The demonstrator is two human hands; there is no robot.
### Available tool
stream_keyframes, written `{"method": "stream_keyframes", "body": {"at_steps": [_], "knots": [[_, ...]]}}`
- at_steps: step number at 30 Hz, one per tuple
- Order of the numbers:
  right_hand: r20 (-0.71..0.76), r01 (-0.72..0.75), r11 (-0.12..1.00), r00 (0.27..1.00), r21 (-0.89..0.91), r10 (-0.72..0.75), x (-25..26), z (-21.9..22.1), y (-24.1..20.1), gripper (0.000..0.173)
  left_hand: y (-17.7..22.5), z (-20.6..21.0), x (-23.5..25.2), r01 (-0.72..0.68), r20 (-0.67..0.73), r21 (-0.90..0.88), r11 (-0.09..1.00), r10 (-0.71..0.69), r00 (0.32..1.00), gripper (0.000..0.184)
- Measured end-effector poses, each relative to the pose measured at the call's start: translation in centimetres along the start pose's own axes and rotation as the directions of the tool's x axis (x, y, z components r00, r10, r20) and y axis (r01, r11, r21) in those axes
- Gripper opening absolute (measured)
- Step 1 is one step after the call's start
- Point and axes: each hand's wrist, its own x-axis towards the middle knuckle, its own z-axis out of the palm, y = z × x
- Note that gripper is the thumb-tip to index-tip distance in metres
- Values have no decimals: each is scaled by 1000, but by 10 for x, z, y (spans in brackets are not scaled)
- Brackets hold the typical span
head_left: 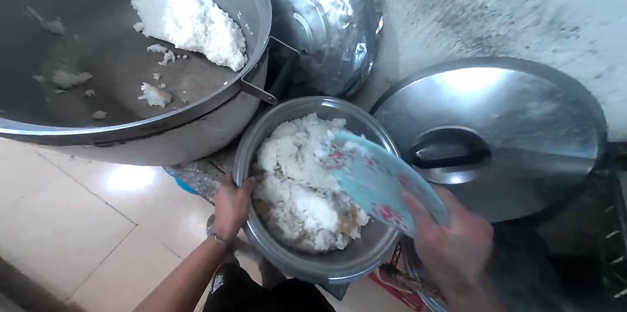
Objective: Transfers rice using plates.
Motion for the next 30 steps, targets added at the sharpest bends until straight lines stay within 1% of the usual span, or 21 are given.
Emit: {"method": "stream_keyframes", "body": {"at_steps": [1,2,3,5,6,7,8,9,11,13,15,16,18,19,20,21,22,24,26,28,30], "knots": [[-5,45,998,999,-44,-45,-7,-1,2,30,-4,1,-5,11,8,-13,1000,-11,1000,36],[-4,64,995,998,-75,-65,-14,10,3,29,-9,3,-11,24,17,-28,999,-23,1000,37],[-6,82,993,997,-82,-82,-19,33,5,27,-14,5,-17,39,27,-46,998,-38,999,38],[-41,95,995,995,-23,-96,-22,93,6,23,-26,10,-29,43,37,-92,995,-40,999,41],[-43,53,998,998,30,-51,-17,118,2,22,-31,13,-34,40,31,-126,991,-37,999,43],[-30,-30,995,999,99,33,-9,138,-3,22,-34,16,-38,37,13,-162,986,-35,999,44],[1,-129,976,991,173,131,0,152,-7,22,-38,18,-43,30,-6,-196,980,-32,999,44],[12,-190,952,981,239,192,7,160,-10,22,-41,20,-49,26,-13,-228,973,-30,999,46],[32,-255,905,965,340,259,18,152,-13,23,-47,19,-61,13,31,-271,962,-4,1000,57],[-2,-231,906,969,353,248,20,115,-13,24,-51,14,-73,58,132,-286,956,-21,991,64],[-68,-166,946,979,277,192,14,58,-12,27,-50,5,-74,120,184,-284,951,-69,981,55],[-91,-119,970,986,211,141,8,30,-8,29,-47,-1,-69,125,176,-277,953,-78,981,50],[-77,-74,996,994,50,78,-12,-13,-1,33,-33,-9,-45,81,105,-279,957,-53,993,42],[-48,-63,998,997,-4,62,-24,-19,2,34,-24,-10,-29,49,70,-281,959,-31,997,41],[-5,-60,998,998,-33,60,-36,-13,4,33,-15,-10,-14,21,46,-260,965,-9,999,44],[24,-44,998,999,-36,45,-46,6,4,31,-10,-8,-3,0,30,-219,976,7,1000,48],[19,-5,1000,1000,-18,5,-54,35,3,28,-7,-3,4,-20,10,-172,985,22,1000,50],[-56,80,996,995,43,-77,-58,101,-1,24,-11,4,3,-55,-27,-132,990,52,998,48],[-94,80,992,993,99,-71,-45,142,-9,22,-18,8,-6,-70,-30,-154,986,67,997,46],[-46,34,984,999,172,-26,-27,145,-13,23,-27,10,-20,-69,-21,-189,980,66,998,45],[-11,13,983,1000,186,-11,-19,121,-16,23,-44,9,-46,-45,56,-262,964,62,997,48]]}}
